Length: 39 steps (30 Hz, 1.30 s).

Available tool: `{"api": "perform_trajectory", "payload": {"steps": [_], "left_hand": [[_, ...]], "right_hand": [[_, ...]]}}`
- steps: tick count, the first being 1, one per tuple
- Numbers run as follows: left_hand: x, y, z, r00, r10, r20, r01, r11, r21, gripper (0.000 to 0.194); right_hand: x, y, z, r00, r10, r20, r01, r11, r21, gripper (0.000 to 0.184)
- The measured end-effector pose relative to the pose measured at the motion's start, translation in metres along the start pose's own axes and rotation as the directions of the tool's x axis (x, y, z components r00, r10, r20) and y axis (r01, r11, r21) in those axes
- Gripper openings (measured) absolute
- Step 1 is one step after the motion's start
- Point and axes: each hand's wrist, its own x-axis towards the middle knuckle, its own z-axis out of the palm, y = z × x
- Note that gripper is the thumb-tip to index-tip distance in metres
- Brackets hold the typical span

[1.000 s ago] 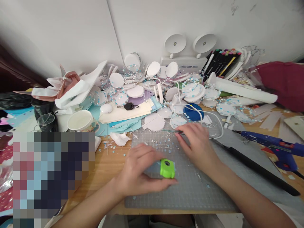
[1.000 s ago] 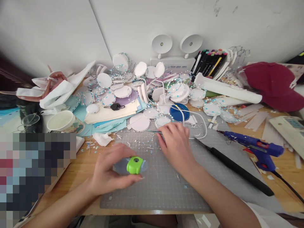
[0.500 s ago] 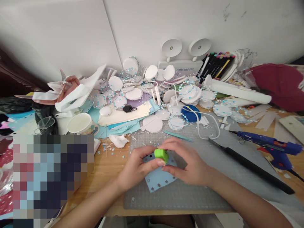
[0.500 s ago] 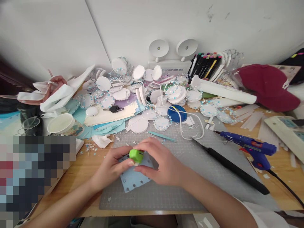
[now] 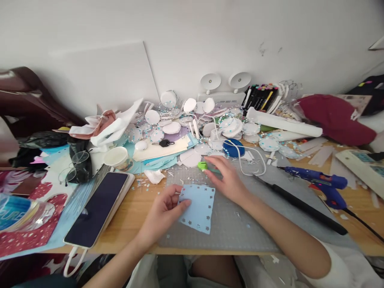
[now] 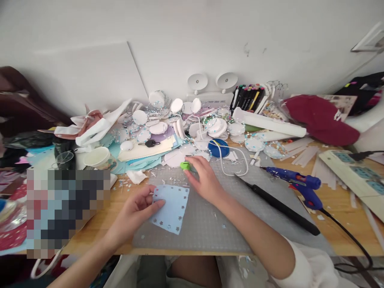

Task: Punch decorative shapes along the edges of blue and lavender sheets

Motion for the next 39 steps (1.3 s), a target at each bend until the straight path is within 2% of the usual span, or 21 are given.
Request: {"api": "perform_trajectory", "payload": {"steps": [1, 3, 6, 8, 10, 12, 14, 18, 21, 26, 31, 35, 39], "left_hand": [[-0.006, -0.003, 0.001, 0.999, -0.028, -0.02, 0.027, 0.999, -0.034, 0.033], [-0.015, -0.008, 0.002, 0.997, -0.064, -0.052, 0.06, 0.995, -0.078, 0.035], [-0.022, -0.014, 0.003, 0.996, -0.067, -0.063, 0.064, 0.996, -0.057, 0.033], [-0.023, -0.017, 0.002, 0.997, 0.01, -0.073, -0.005, 0.997, 0.072, 0.029], [-0.021, -0.019, -0.001, 0.984, 0.155, -0.088, -0.123, 0.947, 0.298, 0.025], [-0.017, -0.018, -0.005, 0.953, 0.297, -0.054, -0.227, 0.822, 0.522, 0.026], [-0.013, -0.016, -0.009, 0.931, 0.363, 0.033, -0.296, 0.698, 0.653, 0.024], [-0.002, -0.012, -0.014, 0.906, 0.367, 0.212, -0.393, 0.542, 0.743, 0.021], [0.003, -0.011, -0.016, 0.899, 0.336, 0.279, -0.412, 0.441, 0.797, 0.02], [0.004, -0.011, -0.018, 0.862, 0.332, 0.384, -0.47, 0.236, 0.851, 0.022], [0.0, -0.014, -0.022, 0.787, 0.351, 0.507, -0.553, 0.036, 0.833, 0.024], [-0.002, -0.017, -0.025, 0.716, 0.385, 0.582, -0.596, -0.096, 0.797, 0.026], [-0.003, -0.017, -0.025, 0.699, 0.39, 0.6, -0.59, -0.159, 0.791, 0.026]], "right_hand": [[-0.001, -0.005, -0.002, 0.999, 0.009, 0.039, -0.011, 0.997, 0.071, 0.027], [-0.005, -0.017, -0.005, 0.98, 0.006, 0.201, -0.049, 0.976, 0.211, 0.023], [-0.01, -0.03, -0.005, 0.887, -0.04, 0.46, -0.08, 0.968, 0.238, 0.014], [-0.013, -0.032, -0.002, 0.836, -0.058, 0.546, -0.043, 0.984, 0.171, 0.011], [-0.016, -0.032, 0.001, 0.804, -0.072, 0.59, -0.003, 0.992, 0.124, 0.015], [-0.017, -0.03, 0.004, 0.786, -0.085, 0.612, 0.026, 0.994, 0.105, 0.013], [-0.018, -0.029, 0.004, 0.784, -0.087, 0.615, 0.034, 0.995, 0.098, 0.008], [-0.02, -0.028, 0.005, 0.814, -0.083, 0.574, 0.059, 0.996, 0.061, 0.01], [-0.02, -0.027, 0.006, 0.827, -0.121, 0.55, 0.139, 0.99, 0.008, 0.011], [-0.021, -0.03, 0.005, 0.777, -0.164, 0.608, 0.274, 0.957, -0.091, 0.014], [-0.023, -0.039, 0.001, 0.718, -0.143, 0.681, 0.363, 0.912, -0.19, 0.013], [-0.027, -0.042, 0.001, 0.723, -0.128, 0.679, 0.355, 0.912, -0.206, 0.012], [-0.037, -0.043, 0.005, 0.766, -0.13, 0.629, 0.37, 0.889, -0.268, 0.013]]}}
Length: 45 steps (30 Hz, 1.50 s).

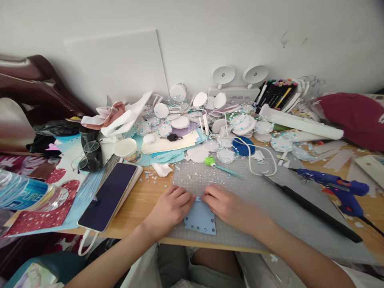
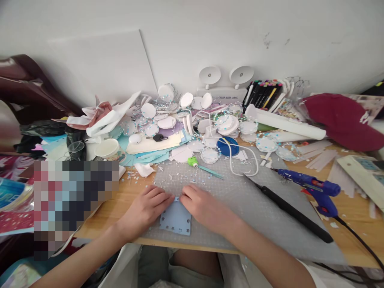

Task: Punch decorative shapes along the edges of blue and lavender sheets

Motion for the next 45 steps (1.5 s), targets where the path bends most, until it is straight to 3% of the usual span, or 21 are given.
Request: {"api": "perform_trajectory", "payload": {"steps": [6, 10, 14, 18, 21, 24, 26, 30, 35, 38, 40, 41, 43, 45], "left_hand": [[-0.001, 0.002, 0.0, 1.0, -0.005, 0.027, 0.004, 0.999, 0.045, 0.022], [0.002, 0.016, -0.003, 0.984, -0.169, 0.056, 0.166, 0.985, 0.052, 0.021], [0.001, 0.033, -0.006, 0.932, -0.361, -0.021, 0.361, 0.93, 0.067, 0.025], [-0.005, 0.038, -0.007, 0.91, -0.412, -0.055, 0.415, 0.902, 0.115, 0.028], [-0.007, 0.043, -0.008, 0.901, -0.432, -0.049, 0.434, 0.892, 0.126, 0.031], [-0.004, 0.056, -0.005, 0.852, -0.518, -0.072, 0.523, 0.845, 0.113, 0.033], [-0.002, 0.067, 0.0, 0.858, -0.51, -0.067, 0.514, 0.855, 0.075, 0.038], [-0.003, 0.08, 0.013, 0.907, -0.421, 0.011, 0.421, 0.907, -0.008, 0.047], [-0.009, 0.069, 0.009, 0.912, -0.398, 0.101, 0.406, 0.91, -0.08, 0.052], [-0.007, 0.059, 0.001, 0.92, -0.353, 0.168, 0.375, 0.918, -0.129, 0.057], [-0.004, 0.053, 0.0, 0.923, -0.335, 0.188, 0.364, 0.919, -0.149, 0.059], [-0.003, 0.051, 0.0, 0.927, -0.321, 0.194, 0.353, 0.922, -0.159, 0.06], [0.0, 0.046, 0.002, 0.94, -0.271, 0.205, 0.309, 0.933, -0.184, 0.06], [0.0, 0.042, 0.004, 0.955, -0.204, 0.214, 0.249, 0.945, -0.211, 0.061]], "right_hand": [[-0.004, -0.011, 0.013, 0.997, 0.029, -0.071, -0.035, 0.996, -0.079, 0.015], [-0.006, -0.021, 0.022, 0.98, 0.102, -0.171, -0.113, 0.992, -0.052, 0.016], [-0.015, -0.031, 0.031, 0.923, 0.245, -0.296, -0.252, 0.968, 0.013, 0.028], [-0.029, -0.036, 0.037, 0.864, 0.342, -0.37, -0.349, 0.936, 0.05, 0.034], [-0.036, -0.036, 0.041, 0.867, 0.303, -0.396, -0.315, 0.948, 0.038, 0.033], [-0.038, -0.037, 0.043, 0.887, 0.203, -0.415, -0.223, 0.975, 0.001, 0.033], [-0.038, -0.039, 0.043, 0.884, 0.184, -0.431, -0.206, 0.978, -0.005, 0.033], [-0.039, -0.046, 0.042, 0.866, 0.201, -0.457, -0.216, 0.976, 0.021, 0.027], [-0.063, -0.035, 0.027, 0.848, 0.253, -0.466, -0.269, 0.963, 0.033, 0.025], [-0.097, -0.009, 0.011, 0.707, 0.352, -0.613, -0.501, 0.861, -0.084, 0.02], [-0.123, 0.013, 0.002, 0.597, 0.44, -0.671, -0.696, 0.699, -0.161, 0.017], [-0.134, 0.023, -0.001, 0.57, 0.467, -0.676, -0.752, 0.629, -0.2, 0.018], [-0.153, 0.04, -0.004, 0.572, 0.558, -0.6, -0.809, 0.506, -0.301, 0.022], [-0.166, 0.051, -0.004, 0.585, 0.634, -0.505, -0.811, 0.436, -0.391, 0.024]]}}
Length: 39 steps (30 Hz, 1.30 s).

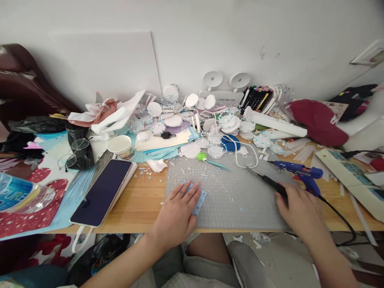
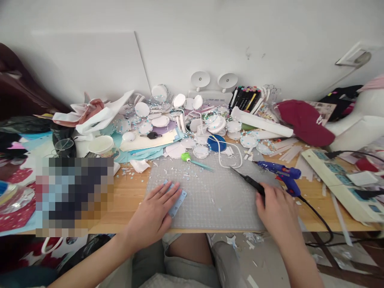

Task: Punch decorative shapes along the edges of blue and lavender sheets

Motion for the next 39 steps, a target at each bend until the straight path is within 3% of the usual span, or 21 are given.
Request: {"api": "perform_trajectory", "payload": {"steps": [3, 6, 9, 12, 16, 21, 30, 39], "left_hand": [[-0.004, -0.007, -0.003, 0.997, 0.07, 0.036, -0.07, 0.998, -0.009, 0.065], [-0.012, -0.013, -0.009, 0.993, 0.093, 0.075, -0.092, 0.996, -0.017, 0.067], [-0.017, -0.015, -0.012, 0.993, 0.095, 0.063, -0.093, 0.995, -0.033, 0.063], [-0.017, -0.015, -0.01, 0.997, 0.071, 0.038, -0.07, 0.997, -0.029, 0.053], [-0.015, -0.012, -0.006, 0.999, 0.032, -0.016, -0.032, 0.999, 0.001, 0.051], [-0.016, -0.012, -0.006, 0.999, 0.022, -0.038, -0.021, 0.999, 0.026, 0.05], [-0.015, -0.013, -0.006, 0.999, 0.045, -0.019, -0.045, 0.998, 0.038, 0.05], [-0.015, -0.013, -0.007, 0.998, 0.045, -0.035, -0.044, 0.999, 0.017, 0.051]], "right_hand": [[-0.001, 0.009, 0.003, 0.999, -0.014, 0.048, 0.014, 1.0, -0.008, 0.023], [-0.003, 0.007, -0.004, 0.998, -0.063, -0.004, 0.063, 0.979, 0.196, 0.027], [-0.008, -0.006, -0.02, 0.986, -0.167, 0.008, 0.148, 0.893, 0.425, 0.034], [-0.016, -0.029, -0.036, 0.934, -0.353, 0.056, 0.259, 0.777, 0.574, 0.037], [-0.018, -0.064, -0.051, 0.843, -0.522, 0.126, 0.332, 0.69, 0.643, 0.038], [-0.014, -0.083, -0.051, 0.843, -0.519, 0.142, 0.311, 0.685, 0.66, 0.039], [-0.008, -0.082, -0.043, 0.867, -0.487, 0.103, 0.299, 0.676, 0.674, 0.039], [0.006, -0.079, -0.031, 0.85, -0.519, 0.087, 0.313, 0.631, 0.71, 0.043]]}}
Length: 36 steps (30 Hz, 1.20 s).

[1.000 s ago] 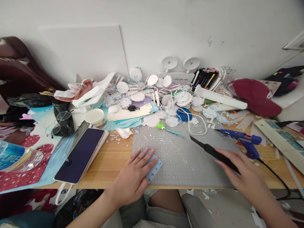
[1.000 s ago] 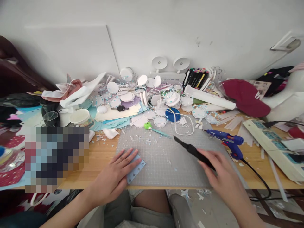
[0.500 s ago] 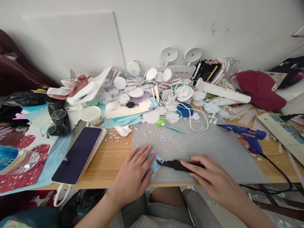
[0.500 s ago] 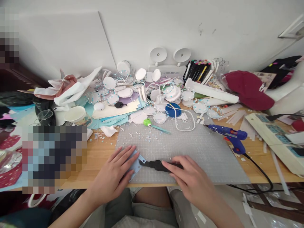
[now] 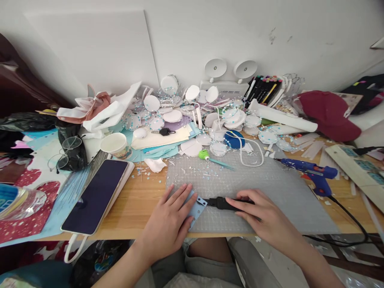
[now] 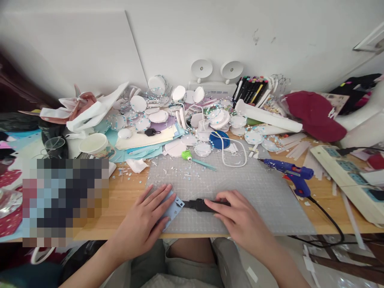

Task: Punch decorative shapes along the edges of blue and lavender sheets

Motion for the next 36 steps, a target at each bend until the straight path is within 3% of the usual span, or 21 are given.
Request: {"api": "perform_trajectory", "payload": {"steps": [8, 17, 29, 36], "left_hand": [[0.0, 0.001, -0.001, 1.0, 0.003, 0.027, -0.003, 1.0, 0.016, 0.051], [-0.001, 0.0, 0.0, 0.999, 0.004, 0.053, -0.006, 0.999, 0.038, 0.051], [-0.004, 0.001, 0.004, 0.999, 0.028, 0.04, -0.032, 0.996, 0.084, 0.052], [-0.006, 0.0, 0.005, 0.998, 0.069, 0.01, -0.07, 0.995, 0.076, 0.049]], "right_hand": [[0.013, -0.001, -0.002, 0.999, -0.012, 0.031, 0.012, 1.0, 0.01, 0.046], [0.029, -0.002, 0.003, 0.998, -0.07, -0.009, 0.07, 0.998, -0.009, 0.046], [0.056, -0.007, 0.02, 0.993, -0.059, -0.107, 0.06, 0.998, 0.007, 0.044], [0.033, 0.001, 0.022, 0.978, -0.016, -0.207, 0.007, 0.999, -0.047, 0.041]]}}
